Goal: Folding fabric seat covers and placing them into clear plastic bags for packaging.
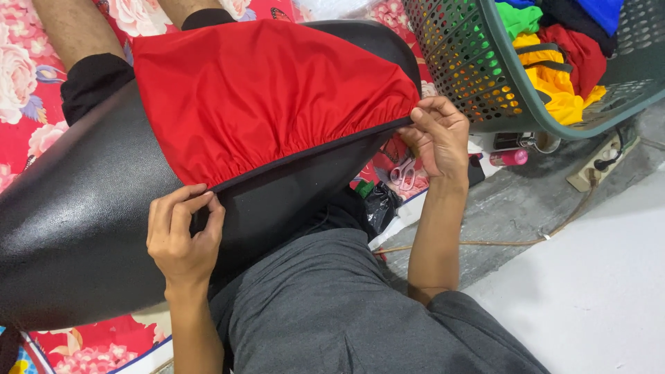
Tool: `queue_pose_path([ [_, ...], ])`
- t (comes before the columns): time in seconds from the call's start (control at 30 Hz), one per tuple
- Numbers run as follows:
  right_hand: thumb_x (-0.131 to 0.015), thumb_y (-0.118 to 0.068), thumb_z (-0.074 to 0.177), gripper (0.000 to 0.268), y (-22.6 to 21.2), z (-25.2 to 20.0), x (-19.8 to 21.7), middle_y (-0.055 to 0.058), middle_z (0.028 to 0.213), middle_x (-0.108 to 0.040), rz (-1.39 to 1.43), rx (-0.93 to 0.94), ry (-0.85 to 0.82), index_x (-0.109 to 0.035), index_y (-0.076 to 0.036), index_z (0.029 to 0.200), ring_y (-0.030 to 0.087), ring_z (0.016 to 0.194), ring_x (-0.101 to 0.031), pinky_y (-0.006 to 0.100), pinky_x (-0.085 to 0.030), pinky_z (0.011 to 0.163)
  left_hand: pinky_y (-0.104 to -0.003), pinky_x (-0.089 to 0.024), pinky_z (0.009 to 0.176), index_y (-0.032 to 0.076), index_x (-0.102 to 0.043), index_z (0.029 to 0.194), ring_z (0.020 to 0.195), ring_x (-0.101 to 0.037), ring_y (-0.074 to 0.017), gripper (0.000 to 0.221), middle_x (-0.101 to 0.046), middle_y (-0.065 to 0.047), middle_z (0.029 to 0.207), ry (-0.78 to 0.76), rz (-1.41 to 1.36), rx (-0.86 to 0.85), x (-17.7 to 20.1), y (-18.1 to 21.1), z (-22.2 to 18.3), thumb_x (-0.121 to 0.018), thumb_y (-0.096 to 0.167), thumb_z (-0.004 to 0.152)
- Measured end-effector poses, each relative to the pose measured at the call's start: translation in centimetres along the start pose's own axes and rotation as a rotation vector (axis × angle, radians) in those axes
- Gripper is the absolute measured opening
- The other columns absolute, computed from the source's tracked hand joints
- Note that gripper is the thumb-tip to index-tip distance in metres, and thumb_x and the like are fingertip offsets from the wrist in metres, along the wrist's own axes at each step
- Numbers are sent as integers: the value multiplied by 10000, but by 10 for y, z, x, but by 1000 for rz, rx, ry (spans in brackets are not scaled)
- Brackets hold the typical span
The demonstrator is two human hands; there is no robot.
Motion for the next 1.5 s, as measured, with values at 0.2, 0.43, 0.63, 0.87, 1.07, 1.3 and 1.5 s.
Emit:
queue_pose_path([
  [0.2, -796, 89, 882, 204, -8, 6, -1, 139, 808, -676, -112, 128, 87, -655, 66, 1027, 224, 628, -731, 347, -684, 547, -342, -587, 722, 48, -716, 916, 836, -700, -256, 259, -745, -63, 972, 8, 19, 6, -1, -1, 0, -871, -149, 848],
  [0.43, -811, 95, 884, 190, -22, 10, 3, 168, 795, -697, -170, 143, 109, -666, 59, 1001, 262, 586, -748, 321, -677, 525, -321, -585, 719, 39, -737, 893, 830, -706, -240, 233, -755, -57, 929, 20, 9, 28, -1, 0, -1, -871, -146, 846],
  [0.63, -788, 96, 895, 174, -16, 14, 12, 170, 821, -696, -168, 42, 26, -665, 59, 1012, 287, 630, -764, 326, -693, 561, -315, -581, 699, 52, -769, 927, 801, -704, -223, 222, -747, -45, 880, 20, 52, 15, -1, 1, 2, -864, -130, 842],
  [0.87, -770, 125, 870, 272, -19, 3, 0, 120, 866, -649, -156, 21, -82, -660, 85, 1115, 339, 787, -788, 378, -727, 719, -316, -537, 681, 89, -811, 978, 777, -652, -200, 178, -718, -58, 981, 22, 157, -141, 8, 11, 15, -877, -23, 856],
  [1.07, -775, 115, 891, 300, -28, 0, -3, 119, 882, -655, -251, 61, -77, -652, 92, 1163, 337, 826, -791, 390, -733, 772, -298, -487, 683, 138, -818, 964, 784, -615, -170, 191, -713, -9, 940, 8, 256, -248, 8, 9, 23, -922, 59, 826],
  [1.3, -811, -10, 894, 197, -43, -7, -22, 116, 791, -716, -339, 121, -31, -716, 20, 1064, 246, 670, -753, 255, -663, 615, -337, -422, 665, 102, -760, 942, 751, -570, -200, 116, -681, -7, 917, -64, 242, -406, 12, 16, 40, -866, 92, 989],
  [1.5, -806, 40, 911, 109, -41, -2, -20, 95, 786, -708, -274, 151, 63, -731, 6, 983, 220, 660, -745, 260, -683, 645, -344, -438, 643, 36, -759, 997, 723, -587, -206, 131, -671, -43, 876, -60, 152, -356, 14, 8, 34, -877, -10, 966],
])
Point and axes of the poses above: each hand's wrist, its own z-axis towards the middle knuckle, its own x-axis out of the back of the hand, y = z × x, the point moved 4 cm from there along z, towards the middle knuckle
